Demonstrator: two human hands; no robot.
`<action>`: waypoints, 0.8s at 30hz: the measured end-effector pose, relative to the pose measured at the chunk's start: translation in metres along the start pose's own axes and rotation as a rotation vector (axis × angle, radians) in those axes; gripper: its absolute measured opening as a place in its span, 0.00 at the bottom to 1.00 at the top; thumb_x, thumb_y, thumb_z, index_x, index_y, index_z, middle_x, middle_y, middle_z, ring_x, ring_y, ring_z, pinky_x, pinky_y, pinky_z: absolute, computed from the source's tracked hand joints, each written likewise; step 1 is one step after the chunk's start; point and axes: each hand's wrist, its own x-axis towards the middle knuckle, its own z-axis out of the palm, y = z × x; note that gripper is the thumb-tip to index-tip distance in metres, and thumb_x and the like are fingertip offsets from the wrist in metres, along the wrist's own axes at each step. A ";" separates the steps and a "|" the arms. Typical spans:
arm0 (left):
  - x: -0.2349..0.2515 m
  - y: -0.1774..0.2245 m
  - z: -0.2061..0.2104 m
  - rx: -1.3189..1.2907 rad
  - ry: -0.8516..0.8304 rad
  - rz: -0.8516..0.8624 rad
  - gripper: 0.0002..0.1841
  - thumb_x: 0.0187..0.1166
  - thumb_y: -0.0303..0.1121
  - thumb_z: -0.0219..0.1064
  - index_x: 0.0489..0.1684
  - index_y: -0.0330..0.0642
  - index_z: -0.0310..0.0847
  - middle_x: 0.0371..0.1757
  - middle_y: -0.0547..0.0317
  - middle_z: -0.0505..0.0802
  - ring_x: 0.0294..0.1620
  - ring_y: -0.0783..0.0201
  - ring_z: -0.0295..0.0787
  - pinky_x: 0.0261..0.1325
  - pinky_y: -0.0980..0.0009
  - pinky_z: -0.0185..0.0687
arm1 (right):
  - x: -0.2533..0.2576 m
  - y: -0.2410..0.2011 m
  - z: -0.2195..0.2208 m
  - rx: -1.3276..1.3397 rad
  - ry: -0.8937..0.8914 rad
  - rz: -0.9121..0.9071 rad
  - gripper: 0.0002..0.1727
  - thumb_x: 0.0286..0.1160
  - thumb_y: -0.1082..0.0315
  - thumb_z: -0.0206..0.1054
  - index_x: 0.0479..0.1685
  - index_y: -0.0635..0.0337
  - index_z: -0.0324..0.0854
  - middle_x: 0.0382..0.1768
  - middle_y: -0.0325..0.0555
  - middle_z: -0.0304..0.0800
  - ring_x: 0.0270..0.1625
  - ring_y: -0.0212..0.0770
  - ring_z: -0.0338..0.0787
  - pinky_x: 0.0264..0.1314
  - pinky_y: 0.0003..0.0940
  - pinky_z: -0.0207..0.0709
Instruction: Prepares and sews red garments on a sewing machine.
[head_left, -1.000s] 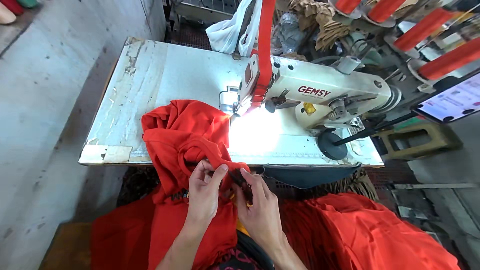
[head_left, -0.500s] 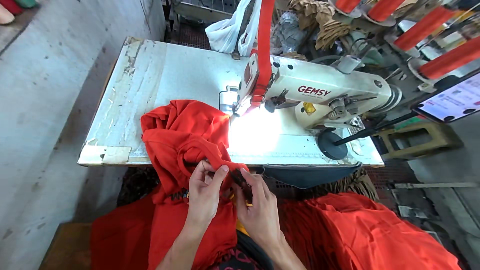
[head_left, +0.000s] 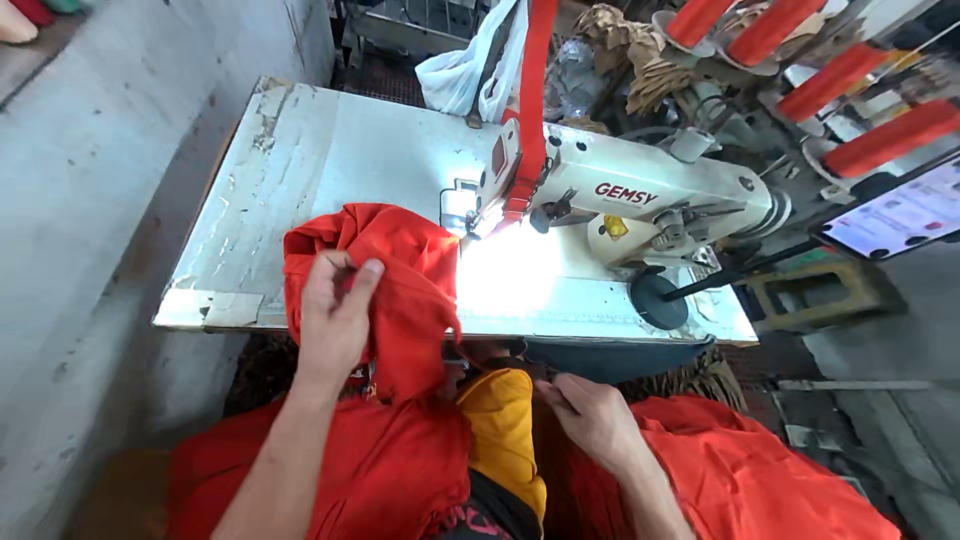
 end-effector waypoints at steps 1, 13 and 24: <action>0.015 -0.001 -0.004 0.027 0.006 0.036 0.13 0.85 0.40 0.66 0.57 0.43 0.74 0.45 0.64 0.86 0.45 0.71 0.86 0.51 0.67 0.85 | -0.011 0.014 -0.009 0.031 -0.033 -0.002 0.24 0.87 0.52 0.57 0.23 0.56 0.82 0.18 0.40 0.82 0.19 0.35 0.82 0.20 0.33 0.76; 0.077 -0.078 -0.031 0.327 0.049 0.135 0.11 0.88 0.38 0.62 0.56 0.40 0.75 0.43 0.57 0.88 0.44 0.70 0.86 0.51 0.69 0.83 | -0.176 0.215 -0.133 -0.653 -0.160 1.302 0.35 0.91 0.44 0.42 0.60 0.65 0.85 0.55 0.75 0.90 0.62 0.77 0.88 0.58 0.79 0.76; 0.073 -0.079 -0.031 0.503 0.034 0.177 0.20 0.89 0.46 0.61 0.63 0.37 0.78 0.56 0.44 0.91 0.57 0.54 0.89 0.63 0.48 0.83 | 0.085 -0.006 0.028 0.344 -0.111 0.290 0.19 0.87 0.58 0.62 0.65 0.60 0.86 0.50 0.47 0.96 0.49 0.39 0.96 0.57 0.42 0.90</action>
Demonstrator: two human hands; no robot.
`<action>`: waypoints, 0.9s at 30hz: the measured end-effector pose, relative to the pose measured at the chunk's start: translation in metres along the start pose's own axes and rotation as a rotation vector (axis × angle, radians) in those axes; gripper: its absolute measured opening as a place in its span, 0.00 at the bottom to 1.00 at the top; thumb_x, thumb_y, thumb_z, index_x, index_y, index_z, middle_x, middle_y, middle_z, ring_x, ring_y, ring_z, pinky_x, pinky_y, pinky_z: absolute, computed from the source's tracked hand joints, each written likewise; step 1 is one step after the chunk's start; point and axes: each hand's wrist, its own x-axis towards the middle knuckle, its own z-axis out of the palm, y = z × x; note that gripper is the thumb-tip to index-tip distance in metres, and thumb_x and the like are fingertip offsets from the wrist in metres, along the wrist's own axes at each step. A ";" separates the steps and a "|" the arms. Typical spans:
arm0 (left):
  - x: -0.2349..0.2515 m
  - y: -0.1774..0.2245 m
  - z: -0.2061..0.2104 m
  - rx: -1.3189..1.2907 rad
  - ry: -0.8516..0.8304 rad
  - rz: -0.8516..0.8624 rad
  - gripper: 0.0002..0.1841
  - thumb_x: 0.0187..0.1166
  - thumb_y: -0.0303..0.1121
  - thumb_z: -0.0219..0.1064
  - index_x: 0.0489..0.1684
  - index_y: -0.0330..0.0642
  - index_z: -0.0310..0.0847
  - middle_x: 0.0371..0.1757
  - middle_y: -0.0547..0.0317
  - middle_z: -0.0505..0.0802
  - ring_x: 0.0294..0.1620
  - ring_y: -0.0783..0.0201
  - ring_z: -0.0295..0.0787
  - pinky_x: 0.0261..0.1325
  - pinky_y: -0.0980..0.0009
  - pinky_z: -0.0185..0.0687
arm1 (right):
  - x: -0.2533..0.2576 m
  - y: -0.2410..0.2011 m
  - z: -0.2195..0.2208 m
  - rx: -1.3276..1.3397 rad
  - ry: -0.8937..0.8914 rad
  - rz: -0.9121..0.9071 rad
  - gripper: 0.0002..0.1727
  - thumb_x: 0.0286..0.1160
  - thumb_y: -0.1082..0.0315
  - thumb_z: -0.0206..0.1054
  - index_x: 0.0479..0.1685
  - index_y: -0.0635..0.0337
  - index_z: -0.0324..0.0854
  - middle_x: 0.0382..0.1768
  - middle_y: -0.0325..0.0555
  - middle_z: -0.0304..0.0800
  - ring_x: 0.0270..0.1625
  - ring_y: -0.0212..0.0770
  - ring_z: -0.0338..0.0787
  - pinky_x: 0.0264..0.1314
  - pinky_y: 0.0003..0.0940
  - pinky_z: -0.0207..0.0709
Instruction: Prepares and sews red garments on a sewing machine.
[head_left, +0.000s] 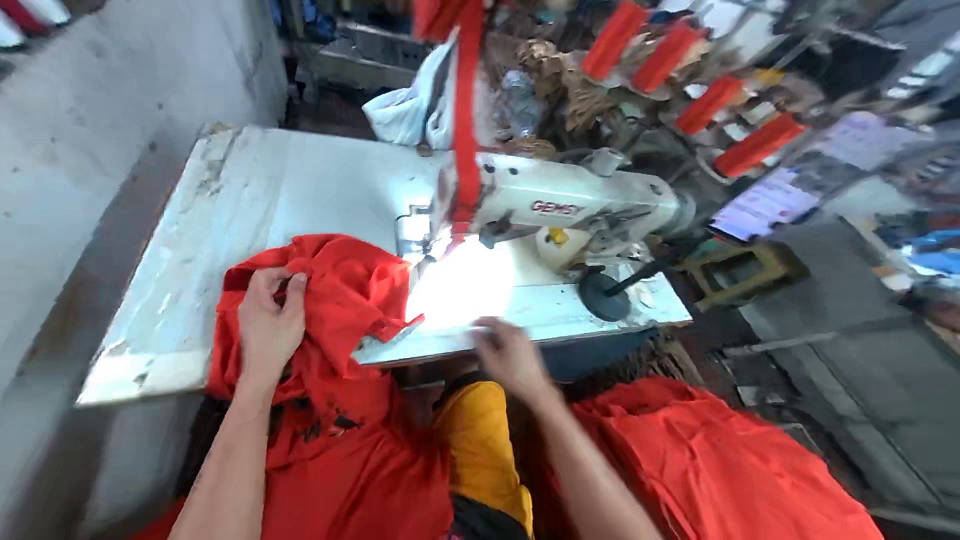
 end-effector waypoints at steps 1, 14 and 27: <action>0.001 -0.001 0.001 0.031 -0.012 0.037 0.23 0.89 0.47 0.60 0.65 0.35 0.80 0.59 0.40 0.90 0.62 0.50 0.88 0.68 0.46 0.81 | 0.017 -0.019 0.023 0.064 -0.045 -0.047 0.22 0.86 0.55 0.63 0.70 0.58 0.85 0.54 0.46 0.97 0.54 0.39 0.96 0.63 0.44 0.89; 0.025 -0.007 -0.010 -0.588 0.075 -0.123 0.21 0.87 0.44 0.64 0.71 0.41 0.77 0.60 0.65 0.89 0.60 0.74 0.86 0.68 0.67 0.84 | -0.064 0.047 -0.064 0.033 0.090 0.024 0.19 0.90 0.57 0.58 0.46 0.63 0.89 0.35 0.48 0.93 0.40 0.40 0.93 0.48 0.43 0.88; 0.048 -0.004 0.023 -0.163 -0.138 -0.072 0.41 0.77 0.52 0.72 0.86 0.38 0.62 0.74 0.43 0.84 0.74 0.62 0.82 0.79 0.62 0.76 | -0.214 0.141 -0.156 -0.620 0.292 1.291 0.26 0.91 0.48 0.50 0.62 0.56 0.87 0.52 0.65 0.93 0.58 0.69 0.92 0.55 0.72 0.80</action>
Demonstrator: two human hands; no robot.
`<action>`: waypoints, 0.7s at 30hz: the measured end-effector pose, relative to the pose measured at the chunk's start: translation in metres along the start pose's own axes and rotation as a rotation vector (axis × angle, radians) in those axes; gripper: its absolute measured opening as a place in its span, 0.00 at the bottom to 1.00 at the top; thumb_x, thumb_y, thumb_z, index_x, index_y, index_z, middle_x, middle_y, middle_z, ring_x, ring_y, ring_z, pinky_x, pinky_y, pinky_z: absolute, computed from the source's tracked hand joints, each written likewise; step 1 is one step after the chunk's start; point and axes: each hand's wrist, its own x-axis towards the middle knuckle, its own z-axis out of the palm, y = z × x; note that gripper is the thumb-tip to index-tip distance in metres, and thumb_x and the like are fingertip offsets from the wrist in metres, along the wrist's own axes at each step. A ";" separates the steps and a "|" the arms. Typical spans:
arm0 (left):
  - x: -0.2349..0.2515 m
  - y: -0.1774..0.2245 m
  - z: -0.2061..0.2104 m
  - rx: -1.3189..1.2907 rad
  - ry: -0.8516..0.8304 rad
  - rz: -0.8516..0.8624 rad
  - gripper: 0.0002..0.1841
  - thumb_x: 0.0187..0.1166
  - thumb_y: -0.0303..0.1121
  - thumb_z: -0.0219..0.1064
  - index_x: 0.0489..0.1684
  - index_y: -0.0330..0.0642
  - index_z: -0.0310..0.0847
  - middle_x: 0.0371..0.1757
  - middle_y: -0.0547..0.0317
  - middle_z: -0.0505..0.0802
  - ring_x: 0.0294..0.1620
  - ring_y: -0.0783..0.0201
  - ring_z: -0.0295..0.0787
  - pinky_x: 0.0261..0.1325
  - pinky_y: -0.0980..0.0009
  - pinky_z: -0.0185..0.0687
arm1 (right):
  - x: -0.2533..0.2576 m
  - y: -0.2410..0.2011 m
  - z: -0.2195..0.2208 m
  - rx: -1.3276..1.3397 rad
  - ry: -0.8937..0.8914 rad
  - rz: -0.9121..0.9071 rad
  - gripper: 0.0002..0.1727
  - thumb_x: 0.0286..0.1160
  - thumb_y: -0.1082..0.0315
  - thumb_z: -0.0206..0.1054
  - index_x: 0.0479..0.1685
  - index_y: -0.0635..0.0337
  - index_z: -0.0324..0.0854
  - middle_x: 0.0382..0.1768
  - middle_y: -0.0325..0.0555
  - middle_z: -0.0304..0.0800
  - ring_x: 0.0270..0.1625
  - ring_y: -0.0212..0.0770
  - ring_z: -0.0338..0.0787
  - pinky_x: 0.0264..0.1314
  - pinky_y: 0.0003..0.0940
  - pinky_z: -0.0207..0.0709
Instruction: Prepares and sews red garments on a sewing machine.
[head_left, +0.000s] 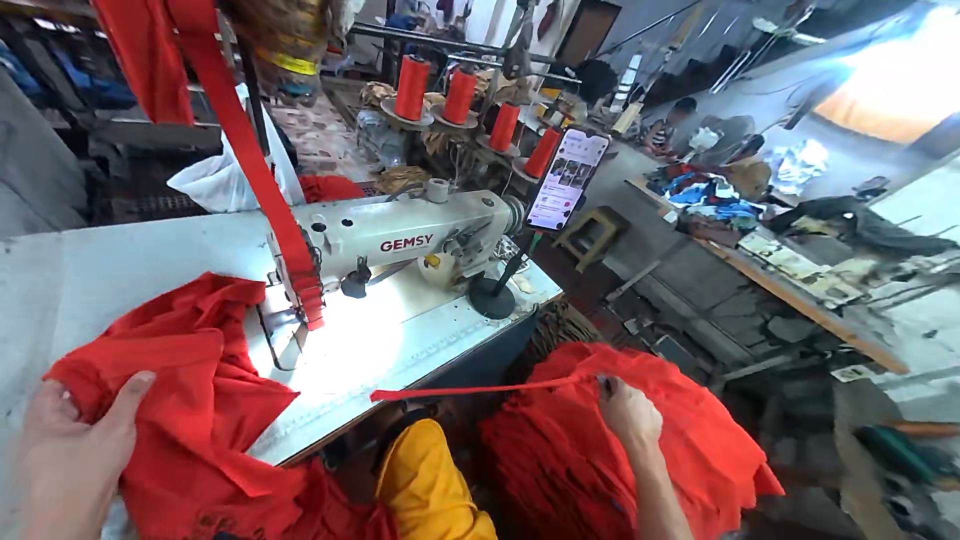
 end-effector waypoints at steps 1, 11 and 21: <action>0.000 -0.005 -0.003 0.013 -0.003 -0.007 0.40 0.76 0.54 0.72 0.83 0.37 0.65 0.71 0.43 0.86 0.72 0.62 0.84 0.76 0.62 0.79 | -0.004 -0.012 0.002 0.008 -0.019 -0.038 0.25 0.91 0.48 0.51 0.61 0.56 0.86 0.51 0.64 0.94 0.57 0.69 0.92 0.54 0.72 0.80; -0.107 0.058 -0.039 0.087 0.115 0.330 0.30 0.83 0.49 0.65 0.66 0.25 0.76 0.61 0.37 0.88 0.61 0.58 0.88 0.64 0.62 0.86 | -0.111 -0.195 0.007 0.397 -0.056 -0.842 0.32 0.86 0.37 0.53 0.78 0.48 0.78 0.55 0.50 0.93 0.43 0.52 0.95 0.43 0.57 0.87; -0.209 0.023 -0.021 -0.119 0.085 0.118 0.15 0.83 0.38 0.66 0.53 0.32 0.86 0.46 0.60 0.95 0.43 0.74 0.93 0.50 0.75 0.91 | -0.205 -0.308 0.010 0.189 -0.224 -1.245 0.23 0.90 0.47 0.52 0.66 0.46 0.86 0.48 0.48 0.92 0.46 0.54 0.94 0.42 0.55 0.84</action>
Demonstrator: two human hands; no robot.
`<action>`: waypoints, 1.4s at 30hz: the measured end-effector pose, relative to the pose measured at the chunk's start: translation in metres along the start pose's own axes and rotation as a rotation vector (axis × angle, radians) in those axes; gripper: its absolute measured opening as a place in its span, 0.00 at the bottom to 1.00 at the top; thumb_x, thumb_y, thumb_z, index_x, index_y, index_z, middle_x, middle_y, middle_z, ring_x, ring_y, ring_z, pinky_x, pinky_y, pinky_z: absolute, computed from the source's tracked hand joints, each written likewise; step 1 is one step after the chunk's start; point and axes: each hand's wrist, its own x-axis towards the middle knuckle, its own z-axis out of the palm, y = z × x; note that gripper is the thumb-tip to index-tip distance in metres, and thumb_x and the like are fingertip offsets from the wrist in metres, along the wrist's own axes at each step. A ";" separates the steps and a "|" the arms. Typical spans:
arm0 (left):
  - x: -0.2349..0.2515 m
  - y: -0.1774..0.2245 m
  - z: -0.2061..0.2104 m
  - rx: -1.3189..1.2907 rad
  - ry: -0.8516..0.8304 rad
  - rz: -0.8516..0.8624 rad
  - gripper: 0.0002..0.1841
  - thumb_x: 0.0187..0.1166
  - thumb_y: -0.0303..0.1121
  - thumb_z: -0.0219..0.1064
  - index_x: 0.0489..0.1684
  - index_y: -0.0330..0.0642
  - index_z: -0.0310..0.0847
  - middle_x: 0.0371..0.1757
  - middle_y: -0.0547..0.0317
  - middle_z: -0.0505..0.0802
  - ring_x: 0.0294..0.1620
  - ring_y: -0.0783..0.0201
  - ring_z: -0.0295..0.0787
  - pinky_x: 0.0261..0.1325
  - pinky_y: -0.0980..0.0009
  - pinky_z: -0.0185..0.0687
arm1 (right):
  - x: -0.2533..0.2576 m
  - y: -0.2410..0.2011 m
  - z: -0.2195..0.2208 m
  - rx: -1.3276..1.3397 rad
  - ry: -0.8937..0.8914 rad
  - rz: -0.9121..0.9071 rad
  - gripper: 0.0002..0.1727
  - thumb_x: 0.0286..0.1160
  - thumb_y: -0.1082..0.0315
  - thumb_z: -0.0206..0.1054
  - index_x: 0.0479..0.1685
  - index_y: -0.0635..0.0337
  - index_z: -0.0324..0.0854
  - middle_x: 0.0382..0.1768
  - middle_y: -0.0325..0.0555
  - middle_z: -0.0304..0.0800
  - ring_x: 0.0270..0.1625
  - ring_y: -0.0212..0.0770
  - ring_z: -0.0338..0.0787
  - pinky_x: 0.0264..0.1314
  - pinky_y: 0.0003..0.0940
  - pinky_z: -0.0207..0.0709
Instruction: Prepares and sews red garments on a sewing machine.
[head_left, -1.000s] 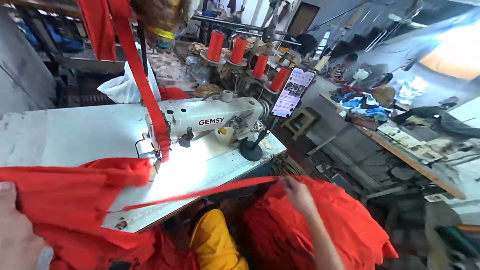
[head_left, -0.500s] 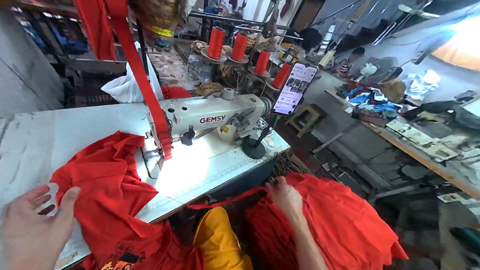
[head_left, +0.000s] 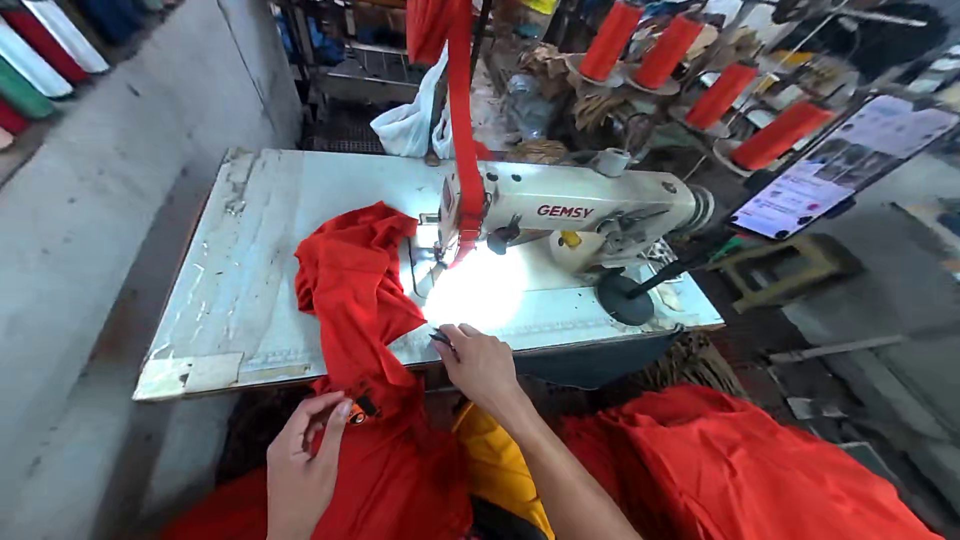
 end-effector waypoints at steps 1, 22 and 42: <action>-0.001 -0.002 -0.001 -0.001 0.003 -0.008 0.15 0.82 0.38 0.66 0.53 0.33 0.86 0.45 0.61 0.95 0.43 0.74 0.93 0.49 0.75 0.91 | 0.002 0.000 0.003 -0.007 0.008 -0.011 0.22 0.91 0.48 0.51 0.63 0.46 0.87 0.46 0.48 0.93 0.45 0.54 0.94 0.40 0.55 0.83; 0.100 0.029 0.073 0.645 -0.146 -0.028 0.18 0.83 0.48 0.66 0.49 0.42 0.94 0.47 0.47 0.92 0.51 0.47 0.90 0.58 0.45 0.84 | -0.119 0.187 0.074 -0.082 -0.169 0.754 0.23 0.87 0.56 0.57 0.76 0.52 0.79 0.61 0.60 0.91 0.61 0.65 0.92 0.60 0.69 0.82; 0.076 0.040 0.064 0.171 -0.120 0.003 0.14 0.83 0.46 0.65 0.42 0.47 0.92 0.45 0.66 0.90 0.45 0.77 0.86 0.49 0.78 0.82 | -0.104 0.104 0.036 0.388 0.354 0.055 0.21 0.91 0.57 0.49 0.61 0.58 0.85 0.32 0.38 0.91 0.31 0.35 0.90 0.35 0.39 0.87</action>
